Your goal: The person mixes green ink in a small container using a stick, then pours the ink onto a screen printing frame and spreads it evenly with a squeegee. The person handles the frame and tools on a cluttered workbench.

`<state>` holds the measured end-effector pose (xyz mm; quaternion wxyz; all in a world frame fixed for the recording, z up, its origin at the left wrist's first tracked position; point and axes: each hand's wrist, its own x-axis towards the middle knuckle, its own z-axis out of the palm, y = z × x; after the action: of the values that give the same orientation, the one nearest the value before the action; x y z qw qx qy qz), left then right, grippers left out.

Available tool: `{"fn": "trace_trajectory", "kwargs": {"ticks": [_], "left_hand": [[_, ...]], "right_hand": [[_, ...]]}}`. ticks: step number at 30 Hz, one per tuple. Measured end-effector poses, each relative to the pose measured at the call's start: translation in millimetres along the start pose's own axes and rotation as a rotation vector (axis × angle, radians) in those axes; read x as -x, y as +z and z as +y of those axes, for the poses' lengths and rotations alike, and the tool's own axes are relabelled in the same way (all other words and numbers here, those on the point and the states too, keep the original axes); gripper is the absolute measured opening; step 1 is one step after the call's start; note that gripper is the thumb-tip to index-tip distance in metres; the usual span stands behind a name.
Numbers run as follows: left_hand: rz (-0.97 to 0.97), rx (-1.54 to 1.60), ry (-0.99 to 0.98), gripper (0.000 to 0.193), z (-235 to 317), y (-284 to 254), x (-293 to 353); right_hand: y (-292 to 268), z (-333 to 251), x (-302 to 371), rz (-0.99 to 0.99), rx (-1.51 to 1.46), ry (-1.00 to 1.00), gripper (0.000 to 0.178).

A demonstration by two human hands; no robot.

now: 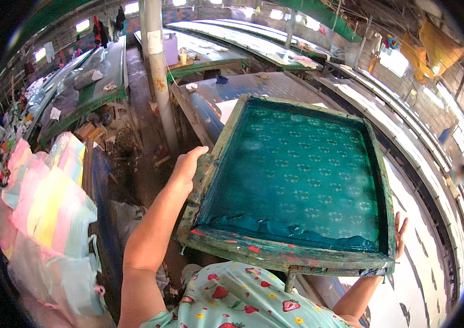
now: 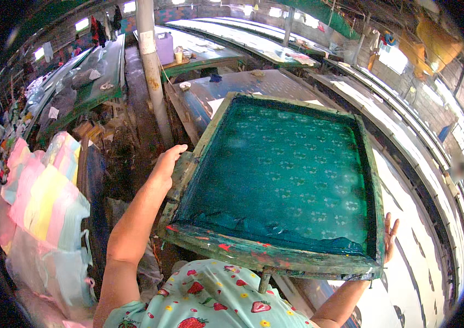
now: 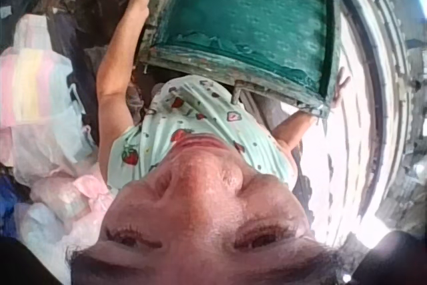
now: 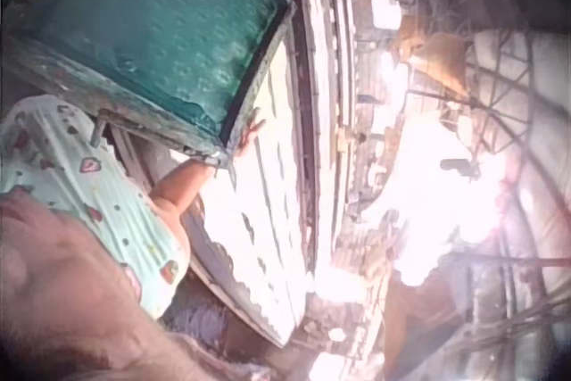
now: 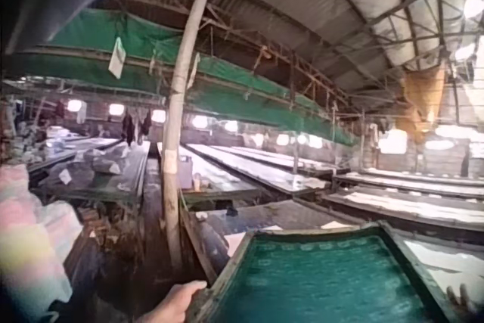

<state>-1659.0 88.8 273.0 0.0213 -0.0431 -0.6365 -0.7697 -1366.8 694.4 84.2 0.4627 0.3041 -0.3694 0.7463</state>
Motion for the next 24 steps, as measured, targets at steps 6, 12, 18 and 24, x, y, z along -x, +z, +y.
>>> {"fn": "trace_trajectory", "kwargs": {"ticks": [6, 12, 18, 24], "left_hand": [[0.090, -0.116, 0.090, 0.051, -26, -19, -20], [-0.054, -0.025, 0.037, 0.058, -9, -13, -42], [-0.184, 0.035, -0.041, 0.040, 9, 13, -89], [-0.245, -0.049, -0.076, 0.036, -13, 27, -163]], "right_hand": [[-26, 14, -2, 0.008, -0.030, 0.008, 0.084], [-9, 3, 3, 0.021, 0.007, 0.000, 0.083], [28, -17, 8, 0.262, 0.030, 0.038, 0.083], [79, -15, 7, 0.311, 0.278, 0.001, 0.082]]}}
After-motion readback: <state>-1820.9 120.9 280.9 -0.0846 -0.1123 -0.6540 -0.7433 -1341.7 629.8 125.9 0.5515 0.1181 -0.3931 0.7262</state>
